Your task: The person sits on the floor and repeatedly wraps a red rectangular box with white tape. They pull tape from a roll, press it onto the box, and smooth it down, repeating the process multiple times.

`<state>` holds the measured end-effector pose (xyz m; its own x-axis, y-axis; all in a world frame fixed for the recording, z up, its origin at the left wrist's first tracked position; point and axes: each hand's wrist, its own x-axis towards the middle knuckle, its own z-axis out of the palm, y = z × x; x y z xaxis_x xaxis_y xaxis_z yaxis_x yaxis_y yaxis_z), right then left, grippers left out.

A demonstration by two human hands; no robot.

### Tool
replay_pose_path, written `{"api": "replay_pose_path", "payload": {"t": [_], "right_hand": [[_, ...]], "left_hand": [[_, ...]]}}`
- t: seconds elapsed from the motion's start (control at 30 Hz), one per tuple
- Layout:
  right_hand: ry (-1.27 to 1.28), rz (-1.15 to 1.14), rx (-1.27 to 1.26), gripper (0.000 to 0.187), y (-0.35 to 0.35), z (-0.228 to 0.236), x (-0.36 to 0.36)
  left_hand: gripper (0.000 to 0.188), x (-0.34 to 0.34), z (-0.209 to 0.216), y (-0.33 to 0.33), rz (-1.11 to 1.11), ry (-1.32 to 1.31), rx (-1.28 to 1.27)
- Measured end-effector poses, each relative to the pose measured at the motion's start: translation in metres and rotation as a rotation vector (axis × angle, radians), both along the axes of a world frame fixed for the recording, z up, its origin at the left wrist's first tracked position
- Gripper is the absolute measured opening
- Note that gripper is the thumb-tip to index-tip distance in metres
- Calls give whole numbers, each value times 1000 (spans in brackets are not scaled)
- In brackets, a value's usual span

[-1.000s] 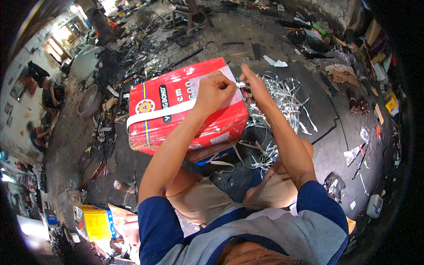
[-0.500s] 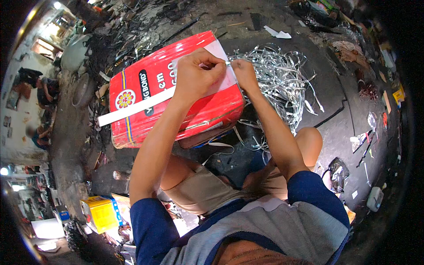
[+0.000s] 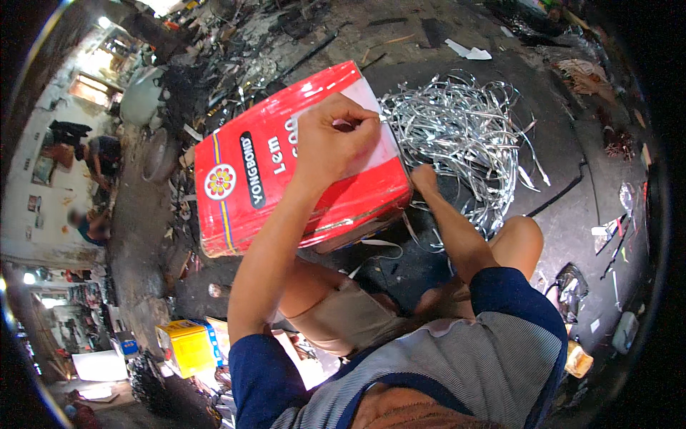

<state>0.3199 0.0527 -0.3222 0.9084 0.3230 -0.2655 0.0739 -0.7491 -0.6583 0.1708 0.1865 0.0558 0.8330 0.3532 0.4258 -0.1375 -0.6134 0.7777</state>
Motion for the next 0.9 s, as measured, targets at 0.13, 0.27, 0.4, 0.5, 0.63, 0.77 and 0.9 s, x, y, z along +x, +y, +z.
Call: {"api": "replay_pose_path", "payload": {"t": [0.13,0.27,0.4,0.5,0.63,0.77,0.9], "right_hand": [[68,-3,-48,33,-13,-21,-4],[167,-74,-95,37,-15,-19,-9],[174,-64,-149,36,-17,-9,-13],[111,27,-173,33,-17,-6,-16],[103,9,-188,31,-16,-3,-13],[-4,33,-229,31,-30,-1,-15],[-48,-10,-286,30,-51,-11,-1]], "left_hand": [[5,-4,4,-2,-16,-35,-35],[9,-2,-3,3,-35,-94,124],[10,-2,-3,2,-47,-92,60],[10,-4,-4,5,-62,-151,177],[14,-5,1,6,-116,-215,401],[20,-12,0,9,-158,-221,481],[26,-14,-3,10,-186,-284,572]]}}
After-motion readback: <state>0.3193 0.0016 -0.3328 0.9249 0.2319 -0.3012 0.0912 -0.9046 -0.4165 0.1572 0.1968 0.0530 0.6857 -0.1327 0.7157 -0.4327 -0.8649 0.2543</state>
